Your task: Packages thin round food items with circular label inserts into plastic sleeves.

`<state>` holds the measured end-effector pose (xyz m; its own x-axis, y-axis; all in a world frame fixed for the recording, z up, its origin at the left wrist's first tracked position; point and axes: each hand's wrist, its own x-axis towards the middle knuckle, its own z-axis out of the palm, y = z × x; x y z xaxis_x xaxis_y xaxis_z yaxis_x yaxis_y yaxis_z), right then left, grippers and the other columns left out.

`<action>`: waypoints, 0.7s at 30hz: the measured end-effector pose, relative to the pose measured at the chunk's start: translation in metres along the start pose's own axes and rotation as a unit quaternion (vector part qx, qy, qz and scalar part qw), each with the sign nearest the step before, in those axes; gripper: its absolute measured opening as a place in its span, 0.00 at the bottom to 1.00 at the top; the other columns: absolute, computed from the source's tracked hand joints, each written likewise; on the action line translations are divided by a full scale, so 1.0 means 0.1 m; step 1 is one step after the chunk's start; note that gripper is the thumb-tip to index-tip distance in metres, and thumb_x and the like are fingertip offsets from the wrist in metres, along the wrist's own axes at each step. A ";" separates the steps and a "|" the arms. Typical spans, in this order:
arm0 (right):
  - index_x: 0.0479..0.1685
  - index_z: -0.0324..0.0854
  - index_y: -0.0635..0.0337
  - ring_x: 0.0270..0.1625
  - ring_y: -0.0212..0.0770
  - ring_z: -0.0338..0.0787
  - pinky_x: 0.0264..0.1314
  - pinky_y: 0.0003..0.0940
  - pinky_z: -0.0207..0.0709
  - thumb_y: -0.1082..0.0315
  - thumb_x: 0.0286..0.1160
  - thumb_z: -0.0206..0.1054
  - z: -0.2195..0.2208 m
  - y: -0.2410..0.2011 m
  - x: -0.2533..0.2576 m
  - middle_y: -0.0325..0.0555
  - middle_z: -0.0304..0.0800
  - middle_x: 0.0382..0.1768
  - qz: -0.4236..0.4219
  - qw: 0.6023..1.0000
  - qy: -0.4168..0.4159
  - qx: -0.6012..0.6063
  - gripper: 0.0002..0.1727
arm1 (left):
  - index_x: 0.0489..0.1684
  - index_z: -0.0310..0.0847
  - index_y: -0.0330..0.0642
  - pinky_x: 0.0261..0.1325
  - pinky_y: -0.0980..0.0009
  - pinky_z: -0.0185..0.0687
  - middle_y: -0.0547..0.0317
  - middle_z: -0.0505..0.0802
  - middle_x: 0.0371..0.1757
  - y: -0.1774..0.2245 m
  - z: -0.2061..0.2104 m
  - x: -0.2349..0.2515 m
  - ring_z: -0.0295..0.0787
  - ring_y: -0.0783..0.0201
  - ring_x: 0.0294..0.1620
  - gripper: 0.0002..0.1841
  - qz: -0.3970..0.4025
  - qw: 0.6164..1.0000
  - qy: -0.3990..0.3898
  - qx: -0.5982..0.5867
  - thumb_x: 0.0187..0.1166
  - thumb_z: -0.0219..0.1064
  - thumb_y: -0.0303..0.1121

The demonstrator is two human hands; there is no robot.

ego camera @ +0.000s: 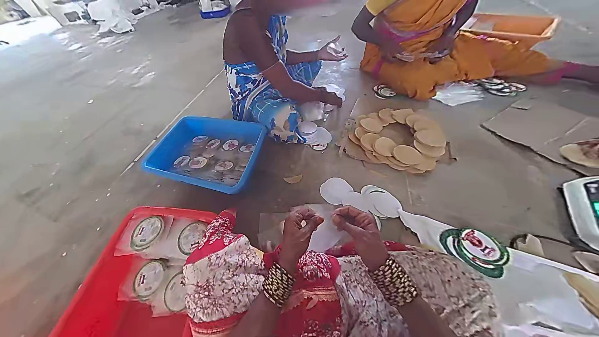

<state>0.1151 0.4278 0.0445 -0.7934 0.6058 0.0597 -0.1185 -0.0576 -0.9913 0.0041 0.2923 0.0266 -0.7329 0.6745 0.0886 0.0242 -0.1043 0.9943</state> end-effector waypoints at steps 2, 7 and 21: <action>0.28 0.85 0.56 0.25 0.20 0.82 0.31 0.17 0.77 0.73 0.76 0.63 0.03 0.00 0.02 0.26 0.86 0.23 -0.004 0.999 0.024 -0.041 0.09 | 0.31 0.86 0.38 0.45 0.77 0.82 0.70 0.89 0.28 0.02 0.02 -0.01 0.85 0.78 0.33 0.08 -0.011 1.000 -0.013 -0.010 0.78 0.70 0.33; 0.34 0.87 0.63 0.33 0.19 0.86 0.40 0.19 0.82 0.71 0.74 0.66 0.03 0.12 0.02 0.31 0.90 0.30 -0.054 0.992 0.014 -0.117 0.06 | 0.34 0.89 0.36 0.47 0.75 0.86 0.65 0.93 0.26 0.05 0.02 -0.08 0.89 0.74 0.31 0.08 -0.135 0.981 -0.080 -0.118 0.81 0.65 0.27; 0.74 0.76 0.72 0.71 0.71 0.82 0.75 0.68 0.71 0.53 0.80 0.69 -2.10 0.27 1.68 0.74 0.82 0.68 0.071 0.866 0.119 -0.480 0.33 | 0.25 0.84 0.41 0.29 0.80 0.79 0.67 0.87 0.20 -0.20 0.19 0.02 0.81 0.77 0.20 0.07 -0.121 0.980 0.130 -0.092 0.69 0.73 0.22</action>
<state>0.1042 0.6950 0.0034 -0.5998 0.8000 0.0172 0.6113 0.4720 -0.6352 0.0151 0.3096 0.0076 -0.8507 0.4897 -0.1912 -0.2781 -0.1107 0.9541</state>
